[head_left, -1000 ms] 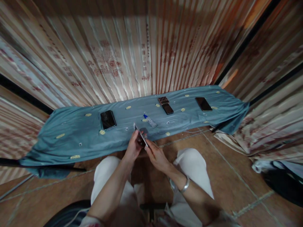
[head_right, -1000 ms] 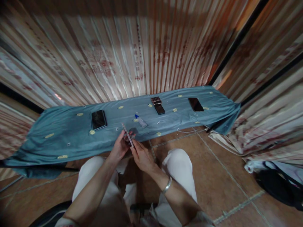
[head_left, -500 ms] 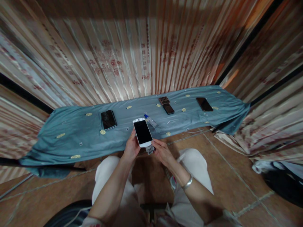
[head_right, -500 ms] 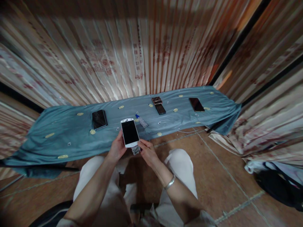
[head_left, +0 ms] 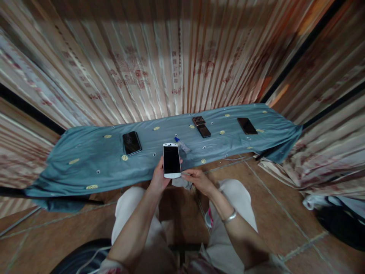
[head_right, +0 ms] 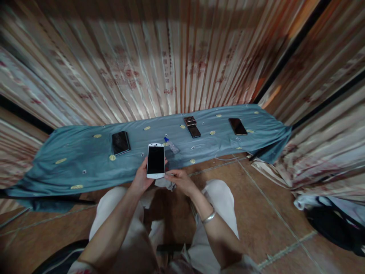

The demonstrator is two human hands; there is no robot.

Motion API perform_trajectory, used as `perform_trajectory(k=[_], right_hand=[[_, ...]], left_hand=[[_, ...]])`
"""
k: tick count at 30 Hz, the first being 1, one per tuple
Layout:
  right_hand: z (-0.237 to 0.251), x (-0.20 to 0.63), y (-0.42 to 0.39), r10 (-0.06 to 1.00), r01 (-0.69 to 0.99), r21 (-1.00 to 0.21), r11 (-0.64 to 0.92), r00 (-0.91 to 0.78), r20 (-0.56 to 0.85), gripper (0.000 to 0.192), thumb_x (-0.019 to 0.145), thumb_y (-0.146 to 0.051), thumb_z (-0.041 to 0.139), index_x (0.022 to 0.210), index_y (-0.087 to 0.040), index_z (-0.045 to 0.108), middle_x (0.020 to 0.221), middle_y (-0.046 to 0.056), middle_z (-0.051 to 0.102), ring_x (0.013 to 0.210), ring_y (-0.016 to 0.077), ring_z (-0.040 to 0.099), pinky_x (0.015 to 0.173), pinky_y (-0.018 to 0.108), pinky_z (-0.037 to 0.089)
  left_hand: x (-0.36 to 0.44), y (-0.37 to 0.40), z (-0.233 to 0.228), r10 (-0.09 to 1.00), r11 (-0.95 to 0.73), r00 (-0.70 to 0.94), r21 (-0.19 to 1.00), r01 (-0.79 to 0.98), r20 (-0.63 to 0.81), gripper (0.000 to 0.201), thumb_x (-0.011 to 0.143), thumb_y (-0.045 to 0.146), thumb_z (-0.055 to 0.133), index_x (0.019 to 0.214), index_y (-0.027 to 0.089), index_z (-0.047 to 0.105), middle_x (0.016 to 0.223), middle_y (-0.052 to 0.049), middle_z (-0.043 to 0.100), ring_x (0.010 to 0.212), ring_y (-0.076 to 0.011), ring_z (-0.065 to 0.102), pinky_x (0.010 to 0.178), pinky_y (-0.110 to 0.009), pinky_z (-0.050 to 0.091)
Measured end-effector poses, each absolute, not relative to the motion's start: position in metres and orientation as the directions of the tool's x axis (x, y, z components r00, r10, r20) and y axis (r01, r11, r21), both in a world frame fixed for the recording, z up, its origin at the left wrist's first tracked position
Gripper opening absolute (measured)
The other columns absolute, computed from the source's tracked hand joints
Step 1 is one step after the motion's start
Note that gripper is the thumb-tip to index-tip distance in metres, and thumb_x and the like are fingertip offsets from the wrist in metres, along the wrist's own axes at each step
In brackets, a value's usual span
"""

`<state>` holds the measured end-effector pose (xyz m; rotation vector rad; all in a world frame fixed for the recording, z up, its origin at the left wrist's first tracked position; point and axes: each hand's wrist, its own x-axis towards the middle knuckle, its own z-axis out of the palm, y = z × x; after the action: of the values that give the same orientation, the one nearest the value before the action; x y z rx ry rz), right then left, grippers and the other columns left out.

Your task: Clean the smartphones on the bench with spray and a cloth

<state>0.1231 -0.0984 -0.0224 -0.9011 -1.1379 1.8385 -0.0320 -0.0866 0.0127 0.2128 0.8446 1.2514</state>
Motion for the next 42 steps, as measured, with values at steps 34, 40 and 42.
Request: perform_trajectory(k=[34,40,42], right_hand=[[-0.029,0.124,-0.094,0.859,0.415,-0.764,0.493,-0.374,0.350,0.052,0.096,-0.034,0.032,0.146,-0.022,0.022,0.154,0.006,0.021,0.142,0.0194,0.018,0.116,0.044,0.018],[-0.028,0.110,-0.115,0.819,0.386,-0.751,0.536,-0.455,0.350,0.052,0.096,-0.029,0.034,0.146,-0.022,0.022,0.153,0.008,0.022,0.141,0.0199,0.018,0.115,0.045,0.021],[-0.028,0.104,-0.122,0.795,0.381,-0.729,0.568,-0.482,0.367,0.053,0.095,-0.028,0.035,0.146,-0.021,0.023,0.152,0.009,0.025,0.141,0.0210,0.020,0.115,0.047,0.022]], left_hand=[[0.008,-0.105,-0.009,0.884,0.383,0.109,0.567,-0.729,-0.455,0.021,0.085,0.023,0.054,0.098,0.017,0.070,0.102,-0.004,0.071,0.108,-0.0168,0.060,0.093,-0.025,0.045],[-0.003,-0.099,-0.013,0.836,0.372,-0.002,0.570,-0.732,-0.549,0.021,0.086,0.028,0.053,0.087,0.015,0.069,0.084,-0.003,0.072,0.086,-0.0148,0.066,0.083,-0.024,0.048],[-0.008,-0.096,-0.015,0.834,0.363,-0.024,0.582,-0.728,-0.551,0.025,0.086,0.033,0.052,0.083,0.015,0.068,0.075,-0.003,0.070,0.075,-0.0150,0.066,0.078,-0.026,0.051]])
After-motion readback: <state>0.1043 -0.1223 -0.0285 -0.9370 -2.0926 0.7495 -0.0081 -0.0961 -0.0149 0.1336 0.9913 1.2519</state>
